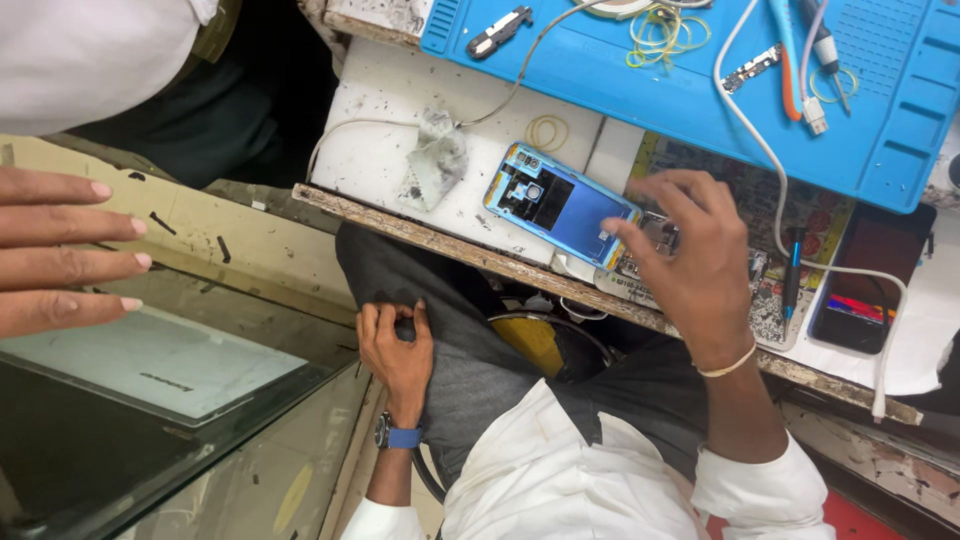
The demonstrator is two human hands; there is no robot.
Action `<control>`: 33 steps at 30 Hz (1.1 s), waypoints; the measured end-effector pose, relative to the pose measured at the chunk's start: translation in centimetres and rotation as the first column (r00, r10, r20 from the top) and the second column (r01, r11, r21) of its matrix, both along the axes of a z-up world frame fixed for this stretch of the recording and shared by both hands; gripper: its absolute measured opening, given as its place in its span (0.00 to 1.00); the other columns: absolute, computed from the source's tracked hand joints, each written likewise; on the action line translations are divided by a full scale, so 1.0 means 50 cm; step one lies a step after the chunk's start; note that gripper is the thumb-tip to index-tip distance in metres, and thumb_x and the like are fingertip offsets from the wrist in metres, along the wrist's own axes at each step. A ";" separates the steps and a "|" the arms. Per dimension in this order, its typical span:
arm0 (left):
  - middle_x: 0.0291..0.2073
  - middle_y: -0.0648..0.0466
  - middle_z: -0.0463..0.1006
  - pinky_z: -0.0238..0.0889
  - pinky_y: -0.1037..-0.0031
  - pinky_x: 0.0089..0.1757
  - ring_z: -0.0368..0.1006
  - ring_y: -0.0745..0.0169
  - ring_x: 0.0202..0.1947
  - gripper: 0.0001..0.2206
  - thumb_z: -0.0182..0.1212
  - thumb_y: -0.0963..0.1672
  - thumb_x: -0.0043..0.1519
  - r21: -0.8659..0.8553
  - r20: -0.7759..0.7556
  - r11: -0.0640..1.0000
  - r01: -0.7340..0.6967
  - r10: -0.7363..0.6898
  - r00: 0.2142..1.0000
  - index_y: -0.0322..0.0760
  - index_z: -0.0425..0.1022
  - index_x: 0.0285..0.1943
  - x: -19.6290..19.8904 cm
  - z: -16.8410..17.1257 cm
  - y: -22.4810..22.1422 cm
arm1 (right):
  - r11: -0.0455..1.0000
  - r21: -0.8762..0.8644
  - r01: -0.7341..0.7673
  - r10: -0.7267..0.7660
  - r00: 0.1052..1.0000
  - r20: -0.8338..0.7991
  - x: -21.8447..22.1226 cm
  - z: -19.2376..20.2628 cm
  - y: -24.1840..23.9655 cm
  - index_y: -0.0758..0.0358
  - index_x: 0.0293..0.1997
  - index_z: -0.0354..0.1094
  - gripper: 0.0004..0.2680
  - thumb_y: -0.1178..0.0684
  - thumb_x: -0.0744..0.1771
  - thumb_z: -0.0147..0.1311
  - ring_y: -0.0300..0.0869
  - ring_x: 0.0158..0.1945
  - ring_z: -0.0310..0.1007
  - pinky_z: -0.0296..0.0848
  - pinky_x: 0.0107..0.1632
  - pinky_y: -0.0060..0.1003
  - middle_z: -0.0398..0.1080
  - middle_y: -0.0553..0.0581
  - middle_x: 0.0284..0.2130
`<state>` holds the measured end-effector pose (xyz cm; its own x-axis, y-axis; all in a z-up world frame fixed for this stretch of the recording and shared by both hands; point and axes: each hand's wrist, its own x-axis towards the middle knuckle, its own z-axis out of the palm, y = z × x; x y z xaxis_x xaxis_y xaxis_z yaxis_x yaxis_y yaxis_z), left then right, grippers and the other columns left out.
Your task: The person wipes the internal components of a disassembled mobile phone with a cloth, peels off protective adhesive layers from a replacement part, and then installs the part onto the phone chassis using a small tool.
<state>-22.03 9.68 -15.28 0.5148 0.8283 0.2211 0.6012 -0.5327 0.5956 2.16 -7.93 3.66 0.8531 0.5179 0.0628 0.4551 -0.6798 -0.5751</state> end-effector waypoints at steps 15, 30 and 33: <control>0.31 0.52 0.68 0.62 0.58 0.39 0.67 0.51 0.37 0.11 0.71 0.43 0.58 -0.014 0.019 1.000 0.006 -0.006 1.000 0.33 0.72 0.28 0.000 0.007 0.000 | 0.959 0.187 -0.213 0.120 0.903 0.412 -0.066 -0.044 -0.012 0.63 0.45 0.79 0.08 0.62 0.64 0.67 0.42 0.38 0.75 0.72 0.37 0.34 0.73 0.56 0.37; 0.31 0.51 0.69 0.63 0.59 0.39 0.68 0.51 0.37 0.11 0.71 0.43 0.57 -0.034 0.027 0.999 0.006 -0.005 1.000 0.33 0.73 0.29 0.000 0.011 0.001 | 0.827 0.427 -0.366 0.338 0.930 0.143 -0.127 -0.033 0.048 0.58 0.52 0.76 0.18 0.42 0.61 0.64 0.46 0.52 0.70 0.70 0.52 0.42 0.72 0.53 0.47; 0.32 0.48 0.69 0.61 0.56 0.39 0.68 0.45 0.38 0.11 0.71 0.43 0.57 0.037 -0.014 0.999 0.009 -0.009 1.000 0.32 0.73 0.29 -0.005 0.009 0.002 | 0.757 0.530 -0.382 0.498 0.863 -0.089 -0.158 -0.019 -0.011 0.53 0.52 0.75 0.14 0.45 0.63 0.59 0.46 0.59 0.66 0.66 0.59 0.44 0.71 0.51 0.51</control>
